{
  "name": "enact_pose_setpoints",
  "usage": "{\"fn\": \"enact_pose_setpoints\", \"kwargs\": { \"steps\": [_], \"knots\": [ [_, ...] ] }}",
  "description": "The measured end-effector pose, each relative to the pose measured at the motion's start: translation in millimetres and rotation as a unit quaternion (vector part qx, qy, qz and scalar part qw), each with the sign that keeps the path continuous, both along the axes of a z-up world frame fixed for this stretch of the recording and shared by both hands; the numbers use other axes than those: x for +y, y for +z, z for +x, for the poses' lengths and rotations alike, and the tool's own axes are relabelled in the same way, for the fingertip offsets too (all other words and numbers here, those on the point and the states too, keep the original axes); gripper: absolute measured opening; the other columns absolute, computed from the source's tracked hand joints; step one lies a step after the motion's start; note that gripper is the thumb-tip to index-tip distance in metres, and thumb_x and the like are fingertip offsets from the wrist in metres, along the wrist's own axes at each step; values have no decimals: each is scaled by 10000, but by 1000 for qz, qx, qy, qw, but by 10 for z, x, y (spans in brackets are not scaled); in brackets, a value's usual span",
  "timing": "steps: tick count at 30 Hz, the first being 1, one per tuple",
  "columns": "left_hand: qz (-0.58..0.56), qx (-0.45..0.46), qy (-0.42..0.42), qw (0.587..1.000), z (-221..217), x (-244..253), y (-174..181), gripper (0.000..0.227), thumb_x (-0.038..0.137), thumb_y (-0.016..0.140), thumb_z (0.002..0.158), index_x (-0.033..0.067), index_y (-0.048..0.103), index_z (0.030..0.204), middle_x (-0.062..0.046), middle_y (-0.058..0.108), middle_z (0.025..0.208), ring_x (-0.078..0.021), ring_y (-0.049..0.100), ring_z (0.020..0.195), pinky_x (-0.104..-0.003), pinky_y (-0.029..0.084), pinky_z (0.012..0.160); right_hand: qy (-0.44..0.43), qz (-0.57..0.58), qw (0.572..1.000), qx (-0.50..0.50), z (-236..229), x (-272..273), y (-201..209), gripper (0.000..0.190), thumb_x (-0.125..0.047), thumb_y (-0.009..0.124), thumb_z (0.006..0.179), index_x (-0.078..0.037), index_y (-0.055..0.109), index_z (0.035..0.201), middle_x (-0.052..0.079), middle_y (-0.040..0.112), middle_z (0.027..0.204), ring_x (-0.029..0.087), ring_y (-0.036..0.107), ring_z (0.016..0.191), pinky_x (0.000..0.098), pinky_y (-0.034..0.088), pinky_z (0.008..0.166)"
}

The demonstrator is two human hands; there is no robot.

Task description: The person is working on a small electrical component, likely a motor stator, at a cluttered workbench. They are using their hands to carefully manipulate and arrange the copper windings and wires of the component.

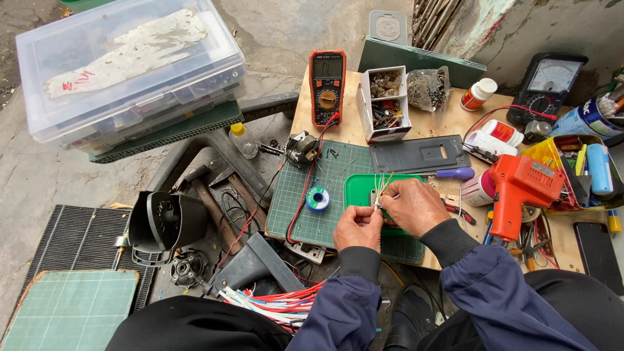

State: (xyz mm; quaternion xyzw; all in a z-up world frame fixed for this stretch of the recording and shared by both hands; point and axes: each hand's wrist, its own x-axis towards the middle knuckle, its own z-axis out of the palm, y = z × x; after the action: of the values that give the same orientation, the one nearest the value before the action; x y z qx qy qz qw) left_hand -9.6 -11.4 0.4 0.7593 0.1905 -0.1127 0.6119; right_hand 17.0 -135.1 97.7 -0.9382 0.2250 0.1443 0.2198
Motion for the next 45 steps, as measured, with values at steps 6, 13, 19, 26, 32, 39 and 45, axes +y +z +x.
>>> {"fn": "enact_pose_setpoints", "kwargs": {
  "steps": [6, 13, 19, 26, 32, 39, 45],
  "knots": [
    [15, -18, -14, 1000, -20, 2, 65, 165, 303, 921, 818, 210, 786, 844, -8, 776, 740, -242, 782, 771, -411, 637, 800, 81, -11, 997, 11, 185, 188, 47, 311, -361, 657, 906, -130, 844, 817, 233, 834, 945, 512, 769, 1094, 615, 607, 960],
    [42, -40, -26, 998, -20, -46, -19, 188, 275, 889, 833, 188, 725, 805, -21, 750, 755, -280, 774, 790, -428, 624, 807, 110, -34, 993, 0, 303, 35, -331, 295, -321, 615, 845, -104, 764, 713, 239, 795, 839, 526, 780, 992, 624, 588, 837],
    [33, -25, 2, 999, -13, -72, -39, 126, 288, 883, 822, 210, 785, 820, -19, 769, 721, -232, 786, 758, -398, 631, 762, 80, 23, 996, -11, -63, -40, 244, 334, -353, 631, 912, -73, 804, 859, 273, 819, 953, 553, 746, 1113, 658, 577, 935],
    [34, -7, 13, 999, -18, -68, -1, 120, 300, 889, 804, 217, 805, 824, -15, 773, 704, -231, 788, 742, -389, 628, 729, 16, 6, 999, -30, -262, -251, -226, 324, -390, 648, 950, -132, 844, 941, 262, 823, 1000, 524, 740, 1151, 641, 579, 1002],
    [28, -27, 6, 999, -20, -44, 5, 116, 286, 879, 828, 202, 804, 856, -28, 782, 725, -237, 787, 745, -396, 627, 730, 15, -11, 999, -44, -288, -204, -100, 283, -368, 657, 971, -148, 832, 939, 233, 833, 966, 501, 764, 1127, 610, 590, 1009],
    [27, -235, -50, 970, -58, 93, 253, 219, 97, 832, 902, 158, 754, 1098, -94, 713, 879, -333, 775, 853, -466, 656, 785, 8, 19, 997, -74, -324, -122, 81, 238, -314, 684, 990, -156, 862, 997, 233, 845, 994, 506, 761, 1134, 602, 587, 1011],
    [143, -338, -126, 922, 79, 52, -9, 136, 278, 847, 953, 374, 761, 996, 124, 622, 937, -194, 757, 934, -379, 671, 793, 6, 25, 997, -79, -367, -111, 104, 253, -345, 671, 993, -167, 849, 1008, 246, 836, 1015, 502, 752, 1149, 626, 579, 1015]
  ]
}}
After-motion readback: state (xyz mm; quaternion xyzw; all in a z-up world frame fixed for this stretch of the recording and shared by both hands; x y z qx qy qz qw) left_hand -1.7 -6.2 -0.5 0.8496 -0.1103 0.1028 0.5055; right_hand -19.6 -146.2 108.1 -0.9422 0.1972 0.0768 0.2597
